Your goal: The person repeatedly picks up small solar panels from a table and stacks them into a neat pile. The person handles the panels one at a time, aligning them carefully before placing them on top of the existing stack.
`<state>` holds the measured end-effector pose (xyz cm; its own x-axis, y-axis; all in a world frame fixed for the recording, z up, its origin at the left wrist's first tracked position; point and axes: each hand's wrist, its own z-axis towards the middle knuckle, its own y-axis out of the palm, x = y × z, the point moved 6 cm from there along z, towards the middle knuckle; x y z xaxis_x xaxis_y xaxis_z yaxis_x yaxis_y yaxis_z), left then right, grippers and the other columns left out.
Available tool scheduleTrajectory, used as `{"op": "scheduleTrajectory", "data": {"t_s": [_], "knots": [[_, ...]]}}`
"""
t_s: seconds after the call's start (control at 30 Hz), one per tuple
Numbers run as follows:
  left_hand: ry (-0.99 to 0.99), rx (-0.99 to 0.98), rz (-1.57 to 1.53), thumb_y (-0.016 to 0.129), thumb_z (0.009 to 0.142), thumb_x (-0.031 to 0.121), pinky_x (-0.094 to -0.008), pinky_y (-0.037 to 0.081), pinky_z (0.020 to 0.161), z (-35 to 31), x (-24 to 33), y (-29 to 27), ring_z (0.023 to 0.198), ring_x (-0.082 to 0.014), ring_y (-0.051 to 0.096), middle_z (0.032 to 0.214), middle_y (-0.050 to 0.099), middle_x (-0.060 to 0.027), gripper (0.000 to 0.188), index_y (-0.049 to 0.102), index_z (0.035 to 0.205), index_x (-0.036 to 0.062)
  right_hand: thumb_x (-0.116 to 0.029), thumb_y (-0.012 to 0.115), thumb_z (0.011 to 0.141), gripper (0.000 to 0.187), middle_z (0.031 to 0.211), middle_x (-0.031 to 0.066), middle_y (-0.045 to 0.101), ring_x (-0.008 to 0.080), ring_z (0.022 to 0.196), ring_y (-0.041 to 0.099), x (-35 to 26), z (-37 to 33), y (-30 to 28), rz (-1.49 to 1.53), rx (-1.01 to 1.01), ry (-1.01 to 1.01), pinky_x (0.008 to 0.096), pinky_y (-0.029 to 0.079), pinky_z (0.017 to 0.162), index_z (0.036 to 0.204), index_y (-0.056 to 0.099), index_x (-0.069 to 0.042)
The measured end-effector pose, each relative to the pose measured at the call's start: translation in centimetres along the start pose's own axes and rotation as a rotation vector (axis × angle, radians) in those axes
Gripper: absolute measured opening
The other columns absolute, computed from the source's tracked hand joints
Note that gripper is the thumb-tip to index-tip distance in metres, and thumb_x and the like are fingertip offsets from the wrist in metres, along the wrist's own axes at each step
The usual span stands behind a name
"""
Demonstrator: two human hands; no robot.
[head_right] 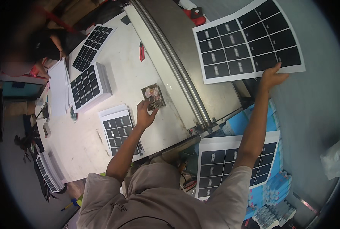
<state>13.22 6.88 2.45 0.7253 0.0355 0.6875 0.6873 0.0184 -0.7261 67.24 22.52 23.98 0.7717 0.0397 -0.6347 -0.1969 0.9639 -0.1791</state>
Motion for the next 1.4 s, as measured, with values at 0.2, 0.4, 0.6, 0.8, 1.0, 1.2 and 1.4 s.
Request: {"op": "scheduleTrajectory", "data": {"t_s": [0.2, 0.4, 0.6, 0.8, 1.0, 1.2, 1.4], "knots": [[-0.053, -0.006, -0.283, 0.080, 0.082, 0.028, -0.0377, 0.049, 0.092, 6.1, 2.5, 2.5, 0.099, -0.0290, 0.062, 0.103, 0.066, -0.0172, 0.051, 0.061, 0.119, -0.0026, -0.029, 0.061, 0.098, 0.044, 0.105, 0.0290, 0.061, 0.0432, 0.103, 0.060, 8.4, -6.5, 4.1, -0.026, -0.259, 0.238, 0.0472, 0.045, 0.091, 0.109, 0.054, 0.013], [-0.559, -0.136, -0.960, 0.072, 0.092, 0.036, -0.0325, 0.052, 0.084, 8.3, -0.7, 4.7, 0.096, -0.0175, 0.065, 0.105, 0.068, -0.0073, 0.044, 0.063, 0.117, 0.0012, -0.035, 0.076, 0.089, 0.063, 0.120, 0.0191, 0.060, 0.0250, 0.103, 0.061, 0.5, -10.4, -6.3, -0.058, -0.501, 0.362, 0.0374, 0.049, 0.091, 0.133, 0.050, 0.003], [-0.545, -0.057, -1.152, 0.074, 0.090, 0.027, -0.0333, 0.053, 0.088, 5.4, -3.9, -1.8, 0.099, -0.0194, 0.066, 0.111, 0.068, -0.0103, 0.042, 0.062, 0.119, -0.0003, -0.035, 0.074, 0.090, 0.054, 0.114, 0.0252, 0.065, 0.0366, 0.106, 0.064, 7.6, -12.0, -32.2, -0.593, -0.470, 0.103, 0.0439, 0.053, 0.086, 0.117, 0.060, 0.010], [-0.535, 0.078, -0.931, 0.080, 0.084, 0.022, -0.0310, 0.053, 0.085, 0.1, -11.3, -11.4, 0.092, -0.0200, 0.068, 0.105, 0.071, -0.0120, 0.041, 0.066, 0.113, -0.0036, -0.100, 0.052, 0.054, 0.134, 0.119, 0.0300, 0.064, 0.0421, 0.116, 0.060, 8.7, -19.9, -53.3, -1.304, -0.625, 1.056, 0.0487, 0.048, 0.099, 0.117, 0.060, 0.018], [-0.467, 0.233, -0.832, 0.076, 0.087, 0.013, -0.0294, 0.052, 0.080, -6.9, -10.9, -25.3, 0.088, -0.0168, 0.067, 0.100, 0.072, -0.0103, 0.028, 0.067, 0.108, -0.0033, -0.098, 0.055, 0.055, 0.130, 0.114, 0.0305, 0.066, 0.0437, 0.110, 0.064, 8.7, -21.2, -53.9, -1.298, -0.516, 1.001, 0.0495, 0.051, 0.095, 0.113, 0.062, 0.018], [-0.408, 0.491, -0.652, 0.073, 0.084, 0.004, -0.0299, 0.053, 0.083, -18.9, -3.6, -44.1, 0.089, -0.0181, 0.066, 0.100, 0.070, -0.0103, 0.033, 0.063, 0.115, -0.0045, -0.088, 0.069, 0.057, 0.116, 0.101, 0.0289, 0.069, 0.0444, 0.100, 0.068, 5.2, -21.3, -52.4, -1.332, -0.390, 0.889, 0.0518, 0.056, 0.085, 0.109, 0.061, 0.016], [-0.594, 0.262, -0.729, 0.074, 0.087, 0.005, -0.0271, 0.052, 0.078, -21.3, -9.8, -36.4, 0.083, -0.0113, 0.062, 0.091, 0.067, -0.0041, 0.020, 0.067, 0.105, -0.0023, -0.059, 0.080, 0.075, 0.086, 0.103, 0.0304, 0.062, 0.0448, 0.094, 0.066, 7.5, -13.9, -56.0, -1.133, -0.069, 0.315, 0.0531, 0.054, 0.079, 0.112, 0.050, 0.011]]}}
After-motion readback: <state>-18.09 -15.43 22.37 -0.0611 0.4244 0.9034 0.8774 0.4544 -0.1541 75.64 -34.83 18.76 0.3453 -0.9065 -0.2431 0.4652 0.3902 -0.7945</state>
